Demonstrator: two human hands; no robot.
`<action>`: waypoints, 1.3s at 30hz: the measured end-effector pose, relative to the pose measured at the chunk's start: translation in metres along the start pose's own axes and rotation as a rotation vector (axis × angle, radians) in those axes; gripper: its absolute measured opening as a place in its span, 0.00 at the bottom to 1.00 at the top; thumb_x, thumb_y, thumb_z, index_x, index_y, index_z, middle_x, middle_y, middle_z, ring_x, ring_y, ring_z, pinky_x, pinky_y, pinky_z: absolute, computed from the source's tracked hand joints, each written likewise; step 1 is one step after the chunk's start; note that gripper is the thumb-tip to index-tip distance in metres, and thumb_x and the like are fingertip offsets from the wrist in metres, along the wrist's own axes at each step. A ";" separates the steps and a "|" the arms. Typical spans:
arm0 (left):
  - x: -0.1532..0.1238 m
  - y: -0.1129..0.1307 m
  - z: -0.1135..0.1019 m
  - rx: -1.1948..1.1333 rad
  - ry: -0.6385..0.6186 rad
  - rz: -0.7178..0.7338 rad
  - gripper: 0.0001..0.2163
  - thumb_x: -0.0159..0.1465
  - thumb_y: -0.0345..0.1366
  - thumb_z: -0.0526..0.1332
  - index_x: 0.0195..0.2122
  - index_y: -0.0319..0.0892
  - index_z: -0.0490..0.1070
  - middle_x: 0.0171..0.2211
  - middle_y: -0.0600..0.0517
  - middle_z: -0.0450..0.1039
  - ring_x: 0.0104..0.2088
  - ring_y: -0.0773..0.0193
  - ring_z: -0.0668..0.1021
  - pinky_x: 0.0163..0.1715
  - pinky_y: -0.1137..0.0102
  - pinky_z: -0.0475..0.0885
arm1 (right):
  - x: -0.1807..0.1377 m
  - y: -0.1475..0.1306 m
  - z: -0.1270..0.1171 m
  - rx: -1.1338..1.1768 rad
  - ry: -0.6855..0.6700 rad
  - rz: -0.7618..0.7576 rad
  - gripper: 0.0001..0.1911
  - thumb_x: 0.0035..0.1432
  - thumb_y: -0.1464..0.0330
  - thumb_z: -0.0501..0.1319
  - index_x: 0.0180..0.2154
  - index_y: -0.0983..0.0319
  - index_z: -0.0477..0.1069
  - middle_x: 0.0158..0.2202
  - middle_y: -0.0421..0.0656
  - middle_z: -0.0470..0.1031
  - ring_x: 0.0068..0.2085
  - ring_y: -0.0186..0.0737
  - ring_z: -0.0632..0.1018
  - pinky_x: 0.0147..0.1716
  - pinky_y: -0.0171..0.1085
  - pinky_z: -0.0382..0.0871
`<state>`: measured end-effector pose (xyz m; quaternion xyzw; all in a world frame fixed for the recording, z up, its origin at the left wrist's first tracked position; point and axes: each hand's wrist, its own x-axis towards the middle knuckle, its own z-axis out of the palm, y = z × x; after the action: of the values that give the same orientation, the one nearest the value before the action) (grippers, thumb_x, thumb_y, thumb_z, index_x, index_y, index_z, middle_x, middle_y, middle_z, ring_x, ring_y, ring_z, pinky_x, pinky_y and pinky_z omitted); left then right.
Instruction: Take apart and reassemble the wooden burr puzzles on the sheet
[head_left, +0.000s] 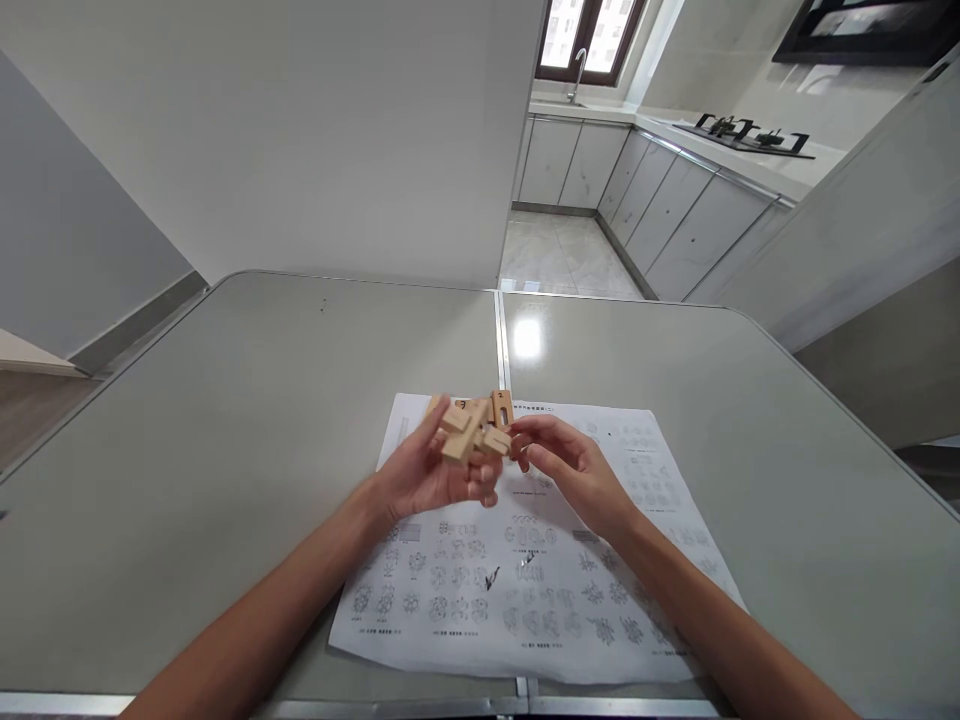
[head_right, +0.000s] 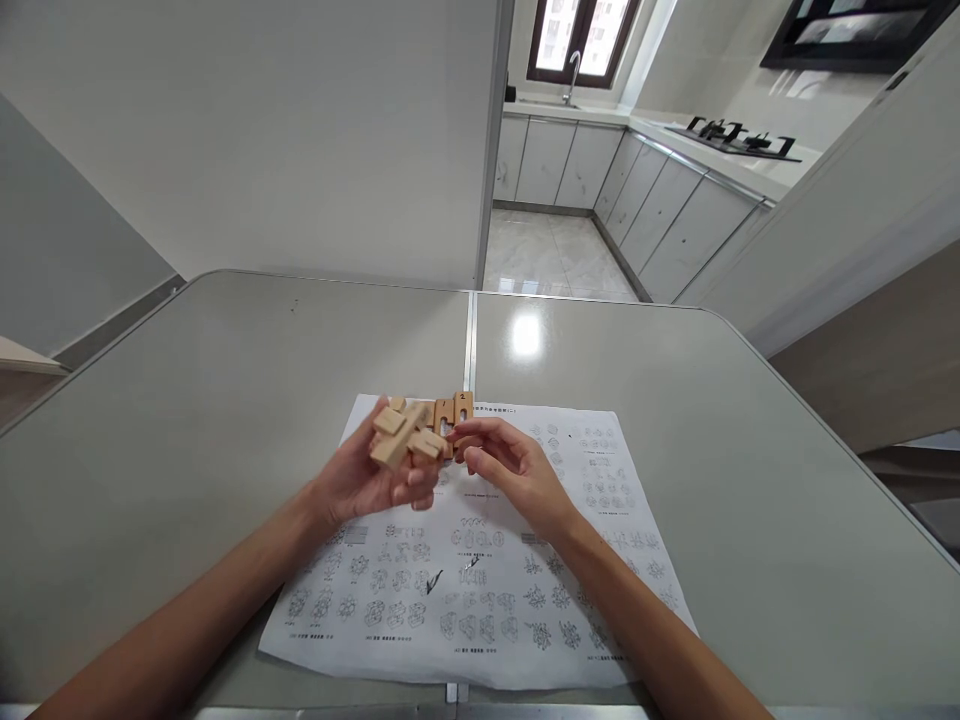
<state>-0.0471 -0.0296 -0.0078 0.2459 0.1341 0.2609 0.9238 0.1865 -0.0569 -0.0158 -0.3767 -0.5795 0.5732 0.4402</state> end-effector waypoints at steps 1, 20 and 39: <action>-0.001 0.004 0.002 -0.049 0.053 0.045 0.32 0.72 0.63 0.54 0.47 0.34 0.77 0.28 0.50 0.72 0.24 0.67 0.72 0.34 0.67 0.74 | 0.000 0.000 0.000 -0.002 0.007 0.003 0.13 0.68 0.59 0.66 0.52 0.52 0.78 0.50 0.45 0.82 0.47 0.45 0.82 0.48 0.47 0.78; -0.002 0.040 -0.010 -0.360 0.610 0.643 0.25 0.75 0.55 0.54 0.46 0.33 0.72 0.27 0.51 0.70 0.21 0.67 0.71 0.27 0.69 0.75 | 0.002 -0.005 0.001 -0.023 0.008 0.011 0.08 0.68 0.61 0.65 0.47 0.54 0.79 0.43 0.44 0.81 0.38 0.40 0.79 0.39 0.42 0.76; 0.006 0.015 0.005 -0.022 0.446 0.239 0.26 0.70 0.58 0.60 0.34 0.36 0.77 0.25 0.53 0.67 0.19 0.70 0.66 0.29 0.69 0.75 | -0.002 0.008 0.017 -0.587 -0.120 -0.408 0.19 0.68 0.73 0.63 0.57 0.49 0.74 0.57 0.44 0.78 0.62 0.52 0.74 0.63 0.61 0.68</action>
<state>-0.0465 -0.0168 0.0032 0.1861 0.3020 0.4174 0.8367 0.1707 -0.0644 -0.0228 -0.3293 -0.8075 0.3037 0.3837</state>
